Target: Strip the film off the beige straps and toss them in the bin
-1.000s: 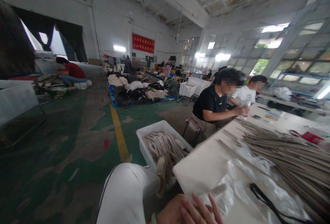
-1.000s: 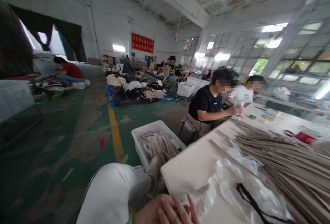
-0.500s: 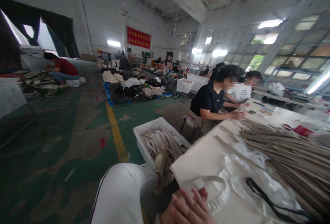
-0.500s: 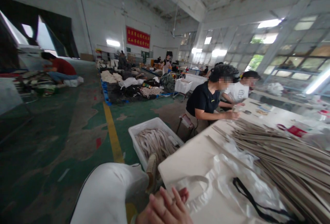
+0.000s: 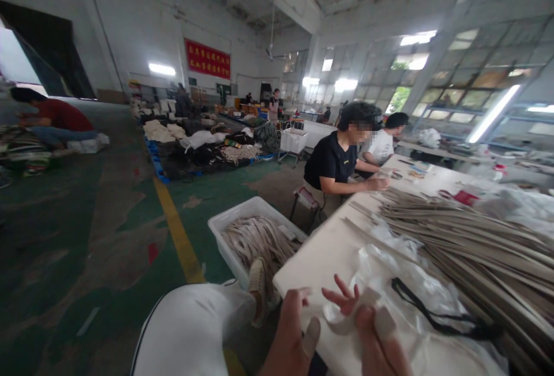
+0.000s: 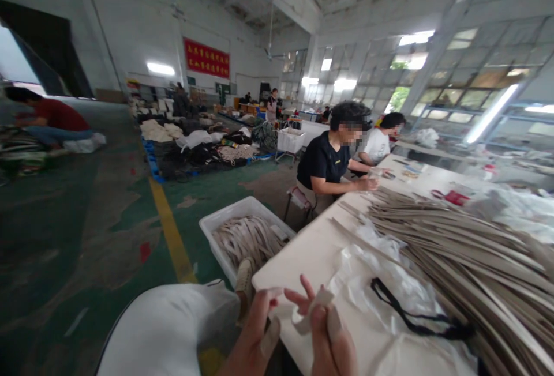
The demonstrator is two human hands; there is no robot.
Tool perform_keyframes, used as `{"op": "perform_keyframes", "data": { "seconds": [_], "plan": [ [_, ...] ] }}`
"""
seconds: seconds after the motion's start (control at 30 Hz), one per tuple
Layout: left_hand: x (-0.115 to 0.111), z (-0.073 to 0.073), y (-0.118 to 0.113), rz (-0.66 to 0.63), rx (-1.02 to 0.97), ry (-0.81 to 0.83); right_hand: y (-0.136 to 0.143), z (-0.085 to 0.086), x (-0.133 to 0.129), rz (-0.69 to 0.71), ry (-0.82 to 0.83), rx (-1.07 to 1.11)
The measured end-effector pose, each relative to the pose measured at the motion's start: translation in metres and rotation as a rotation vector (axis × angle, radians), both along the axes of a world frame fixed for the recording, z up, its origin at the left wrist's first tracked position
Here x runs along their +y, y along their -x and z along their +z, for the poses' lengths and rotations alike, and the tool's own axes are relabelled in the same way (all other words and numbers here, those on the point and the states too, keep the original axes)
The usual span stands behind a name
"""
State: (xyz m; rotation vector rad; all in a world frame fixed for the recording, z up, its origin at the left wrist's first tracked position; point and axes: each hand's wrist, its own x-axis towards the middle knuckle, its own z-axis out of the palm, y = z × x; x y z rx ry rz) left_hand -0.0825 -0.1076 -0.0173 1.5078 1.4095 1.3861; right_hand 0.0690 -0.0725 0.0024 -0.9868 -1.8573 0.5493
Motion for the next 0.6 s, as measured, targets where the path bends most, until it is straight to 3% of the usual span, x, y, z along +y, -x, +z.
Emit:
{"op": "perform_keyframes", "data": {
  "seconds": [0.07, 0.17, 0.23, 0.37, 0.47, 0.6],
  "plan": [
    [0.003, 0.022, 0.008, -0.451, 0.029, -0.101, 0.004, 0.013, -0.008, 0.003, 0.158, 0.047],
    [0.004, 0.043, -0.001, -0.640, -0.107, -0.024, 0.009, 0.034, -0.015, 0.059, 0.202, -0.022],
    [0.004, 0.043, -0.016, -0.689, -0.266, 0.112, 0.008, 0.042, -0.014, 0.068, 0.373, -0.009],
    [0.002, 0.019, -0.048, -0.697, -0.537, 0.337, -0.002, 0.041, -0.003, -0.028, 0.881, 0.323],
    [-0.003, -0.002, -0.060, -0.737, -0.541, 0.509, -0.024, 0.033, 0.020, -0.144, 0.878, 0.731],
    [-0.014, -0.033, -0.056, -0.679, -0.322, 0.613, -0.072, 0.029, 0.068, -0.320, 0.842, 1.196]
  ]
}}
